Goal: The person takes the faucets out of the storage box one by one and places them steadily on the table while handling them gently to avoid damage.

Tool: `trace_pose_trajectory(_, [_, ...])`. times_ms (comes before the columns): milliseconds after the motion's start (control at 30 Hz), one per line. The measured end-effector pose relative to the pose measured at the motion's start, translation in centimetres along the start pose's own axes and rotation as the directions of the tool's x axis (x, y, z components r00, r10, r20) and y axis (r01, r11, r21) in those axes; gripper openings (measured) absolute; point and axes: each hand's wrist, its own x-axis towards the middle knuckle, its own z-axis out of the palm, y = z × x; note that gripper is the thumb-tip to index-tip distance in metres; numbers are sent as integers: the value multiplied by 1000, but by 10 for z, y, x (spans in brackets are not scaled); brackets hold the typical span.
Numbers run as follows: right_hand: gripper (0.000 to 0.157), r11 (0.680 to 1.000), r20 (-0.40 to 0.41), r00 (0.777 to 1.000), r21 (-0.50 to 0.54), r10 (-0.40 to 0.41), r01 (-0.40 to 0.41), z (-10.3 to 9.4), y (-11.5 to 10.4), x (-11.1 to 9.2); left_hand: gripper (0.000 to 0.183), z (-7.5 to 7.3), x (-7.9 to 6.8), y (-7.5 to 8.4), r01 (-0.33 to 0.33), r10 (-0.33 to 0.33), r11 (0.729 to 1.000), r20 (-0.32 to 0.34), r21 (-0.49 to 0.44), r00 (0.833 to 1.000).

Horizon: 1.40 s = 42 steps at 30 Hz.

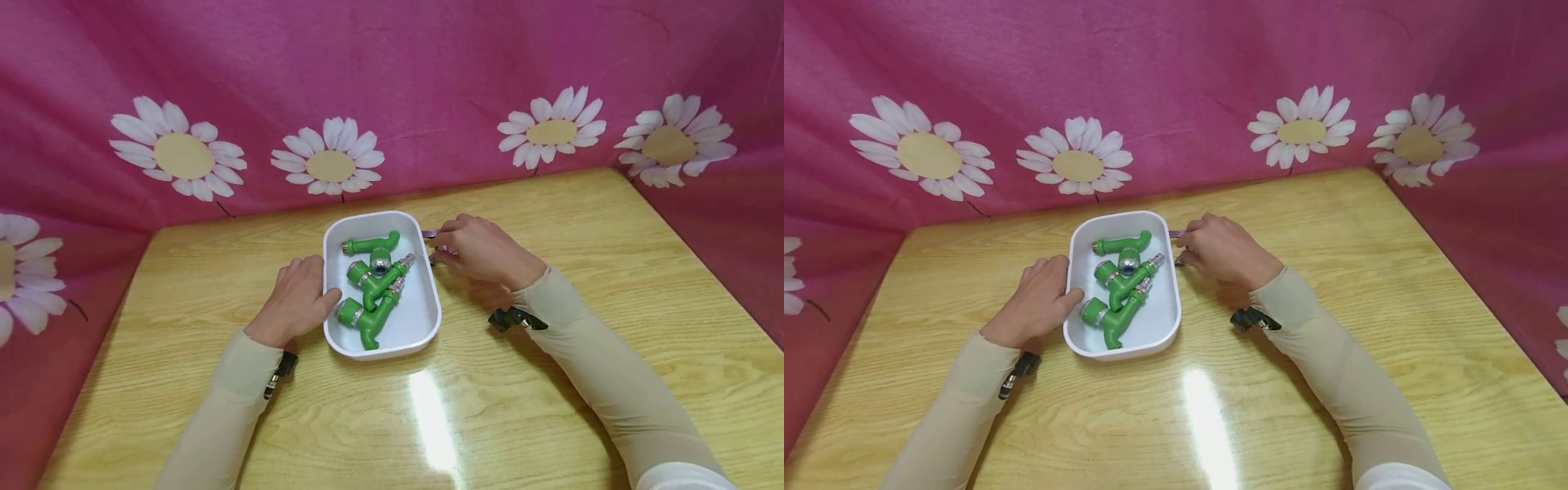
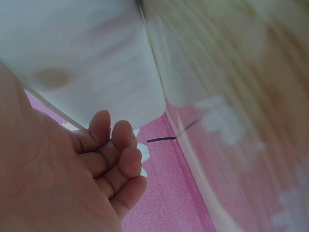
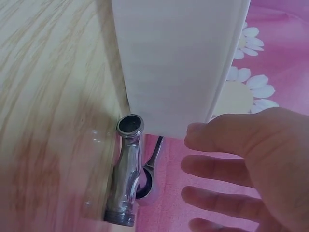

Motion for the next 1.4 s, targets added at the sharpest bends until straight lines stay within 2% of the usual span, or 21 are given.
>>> trace_pose_trajectory(367, [26,1000,-21,1000,-5,-2,2,-5,-5,-1,39,0,0,0,-6,6,1000,-5,2,1000])
trace_pose_trajectory(700, [23,999,-56,997,-17,-53,52,-8,-12,0,41,-1,0,-1,-4,4,1000,-7,14,1000])
trace_pose_trajectory(933, [25,998,-63,996,-28,-58,56,-21,-23,-3,41,1,0,0,-13,13,1000,-14,8,1000])
trace_pose_trajectory(1167, [23,992,-94,988,-49,-124,120,-34,-35,-2,42,4,0,1,-11,11,1000,-7,7,1000])
trace_pose_trajectory(1400, [22,973,-72,971,-56,-226,222,-42,-51,-1,40,1,0,0,-10,10,1000,-7,16,1000])
